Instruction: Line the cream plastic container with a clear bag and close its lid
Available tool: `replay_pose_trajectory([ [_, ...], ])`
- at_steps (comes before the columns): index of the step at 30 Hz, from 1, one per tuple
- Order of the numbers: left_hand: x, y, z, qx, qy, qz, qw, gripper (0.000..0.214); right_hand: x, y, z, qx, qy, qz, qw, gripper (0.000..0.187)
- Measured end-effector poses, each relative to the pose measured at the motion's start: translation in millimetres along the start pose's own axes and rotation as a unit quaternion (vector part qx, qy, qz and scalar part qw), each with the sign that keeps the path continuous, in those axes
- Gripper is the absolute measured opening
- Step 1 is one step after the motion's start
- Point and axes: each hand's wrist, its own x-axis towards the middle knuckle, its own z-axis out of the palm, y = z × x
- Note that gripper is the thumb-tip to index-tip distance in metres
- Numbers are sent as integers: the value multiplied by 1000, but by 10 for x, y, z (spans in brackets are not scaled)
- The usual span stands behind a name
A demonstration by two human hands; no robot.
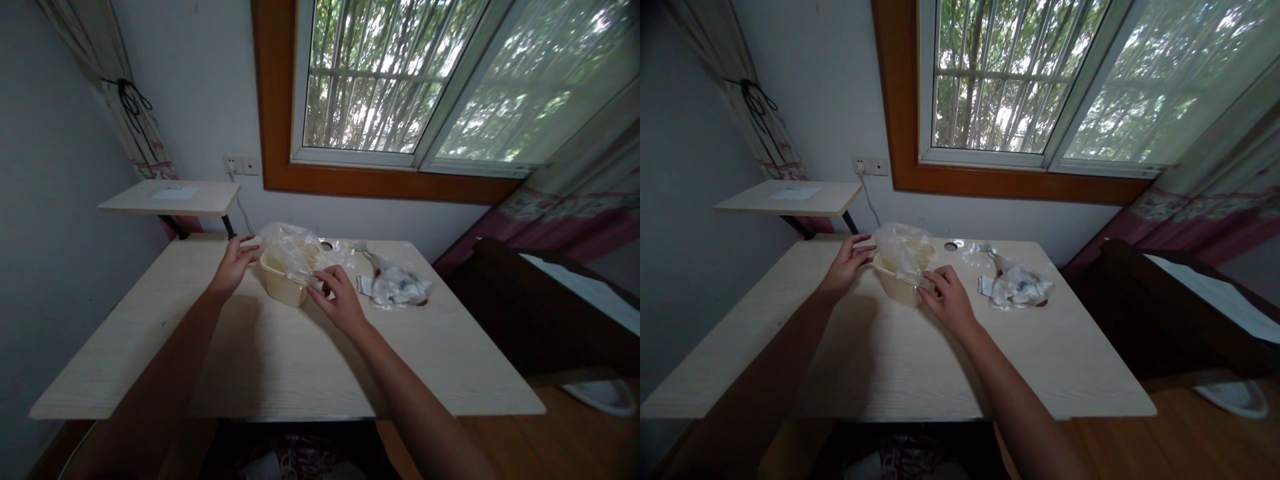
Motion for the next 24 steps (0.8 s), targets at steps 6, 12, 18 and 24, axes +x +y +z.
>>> replay_pose_trajectory([
  [6, 159, 234, -17, 81, 41, 124, 988, 37, 57, -57, -225, -28, 44, 9, 999, 35],
  [12, 165, 788, 137, 267, -34, 310, 912, 36, 245, -30, -369, -22, 154, 21, 988, 32],
  [18, 80, 1125, 365, 369, -205, 394, 816, 41, 312, -61, -308, -17, 90, -33, 995, 25],
  [24, 9, 1059, 491, 433, -273, 364, 778, 39, 284, -103, -239, 0, -24, -91, 996, 22],
])
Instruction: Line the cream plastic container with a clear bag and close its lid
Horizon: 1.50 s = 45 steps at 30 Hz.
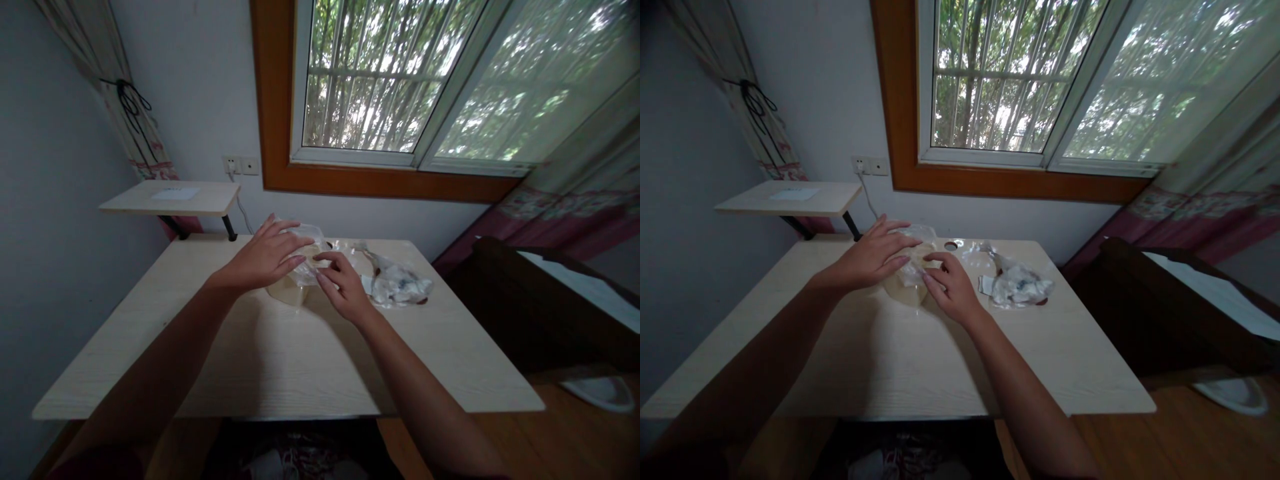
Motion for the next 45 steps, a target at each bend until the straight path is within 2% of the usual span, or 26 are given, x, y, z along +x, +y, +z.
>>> replay_pose_trajectory([
  [5, -85, -89, 74, 25, 21, -15, 999, 33, -1, 17, -36, -24, -29, -16, 999, 23],
  [17, -546, -328, 75, 44, 66, -23, 997, 25, -36, 105, -57, -117, 19, 26, 993, 31],
  [21, -706, -380, 111, 47, 82, -24, 995, 18, -47, 141, -24, -123, 20, 38, 992, 25],
  [26, -794, -393, 161, 54, 89, -3, 995, 10, -2, 151, 13, -83, 54, 83, 992, 13],
  [28, -790, -376, 173, 62, 86, 8, 994, 8, 37, 131, 21, -57, 56, 121, 989, 17],
  [31, -772, -337, 185, 72, 68, 16, 995, 10, 87, 105, 37, -13, 34, 187, 982, 38],
  [33, -771, -315, 191, 72, 59, 16, 995, 13, 97, 102, 54, 20, 16, 213, 977, 46],
  [39, -868, -324, 208, 43, 51, -13, 998, 15, 35, 179, 75, 95, 13, 202, 975, 38],
  [45, -1030, -438, 304, 52, 8, -13, 999, 18, -53, 304, 48, 31, -3, 200, 979, 28],
])
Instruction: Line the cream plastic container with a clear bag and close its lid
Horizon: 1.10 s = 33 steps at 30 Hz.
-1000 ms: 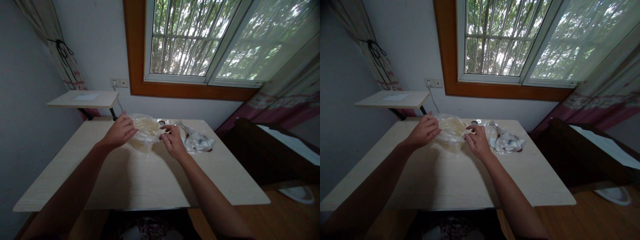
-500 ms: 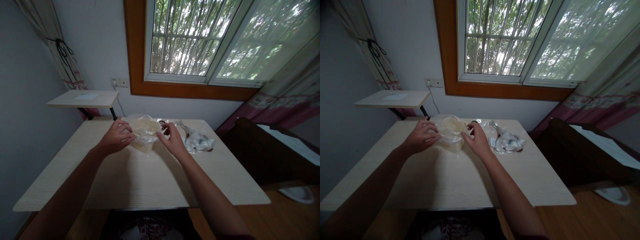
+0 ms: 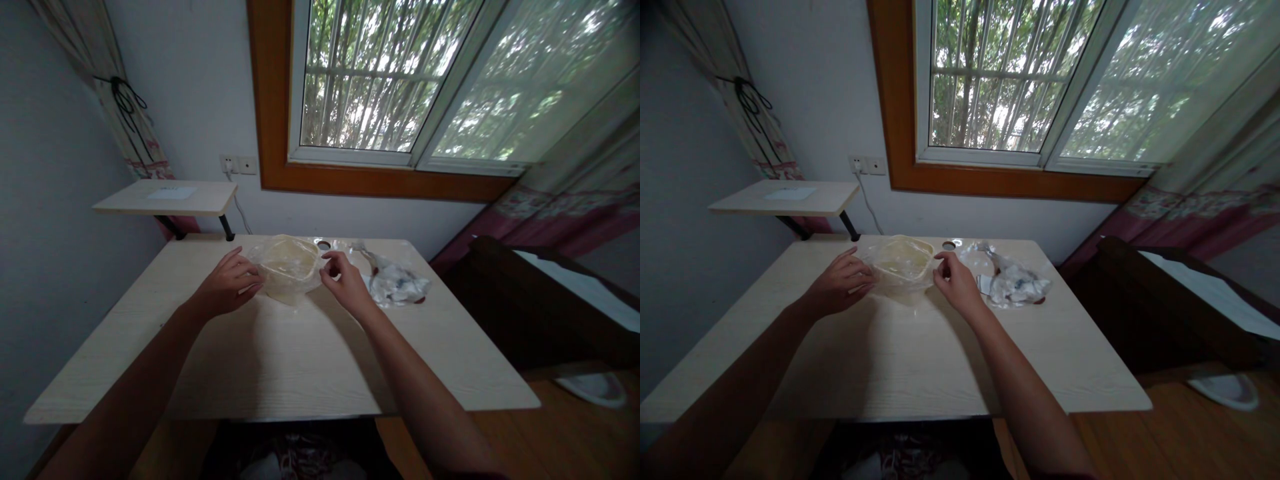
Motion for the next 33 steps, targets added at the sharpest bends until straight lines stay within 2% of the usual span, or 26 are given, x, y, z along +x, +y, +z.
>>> replay_pose_trajectory([
  [3, -80, -54, 82, -42, -6, -15, 999, 23, -6, 78, 6, -27, 28, 11, 999, 28],
  [6, -125, -68, 131, -104, 11, -58, 993, 25, -2, 147, 26, -25, 55, 16, 998, 29],
  [9, -103, -46, 130, -152, 74, -137, 976, 23, 11, 179, 44, -5, 80, 23, 996, 26],
  [12, -24, -34, 109, -175, 151, -221, 947, 19, 30, 176, 60, 28, 99, 39, 994, 21],
  [15, 80, -50, 112, -213, 191, -260, 922, 24, 52, 179, 84, 64, 103, 51, 991, 21],
  [17, 155, -64, 137, -261, 182, -272, 908, 37, 66, 199, 106, 76, 105, 57, 990, 19],
  [21, 318, -56, 225, -369, 100, -286, 879, 58, 95, 252, 149, 74, 116, 53, 989, 21],
  [23, 398, -35, 278, -406, 84, -279, 866, 57, 112, 270, 166, 96, 112, 54, 988, 23],
  [27, 504, 14, 365, -439, 96, -277, 849, 43, 146, 298, 195, 180, 74, 66, 979, 23],
  [33, 475, 76, 367, -402, 115, -299, 858, 36, 158, 308, 219, 194, 82, 69, 975, 28],
])
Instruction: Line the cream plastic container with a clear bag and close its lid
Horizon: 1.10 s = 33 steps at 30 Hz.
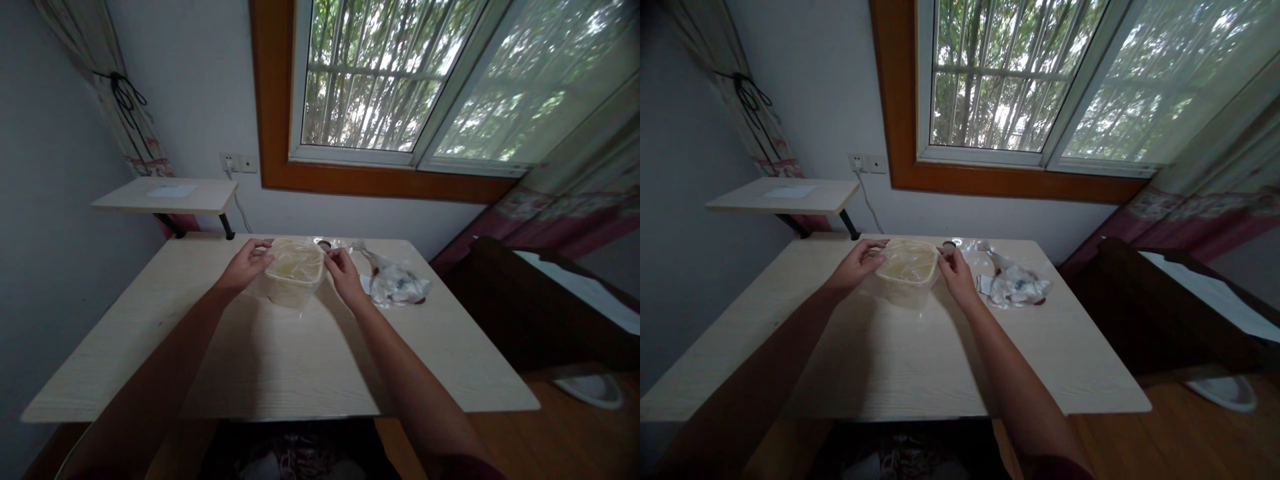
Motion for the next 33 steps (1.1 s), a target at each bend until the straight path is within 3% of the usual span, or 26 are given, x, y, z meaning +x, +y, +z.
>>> replay_pose_trajectory([
  [7, -117, 203, -113, 106, 11, 28, 994, 20, -47, -16, -9, 23, -22, 7, 999, 29],
  [13, -130, 271, -107, 33, -34, -16, 999, 22, -56, 22, -13, 31, -16, 3, 999, 28],
  [19, -88, 189, -59, -41, 12, -48, 998, 24, -61, 50, -11, 31, -18, 14, 999, 30],
  [23, -45, 82, -53, -38, 49, -76, 995, 26, -73, 58, -3, 21, -21, 13, 999, 28],
  [33, -95, -167, 136, -112, 54, -181, 976, 30, -117, 154, -9, -10, -28, 43, 999, 28],
])
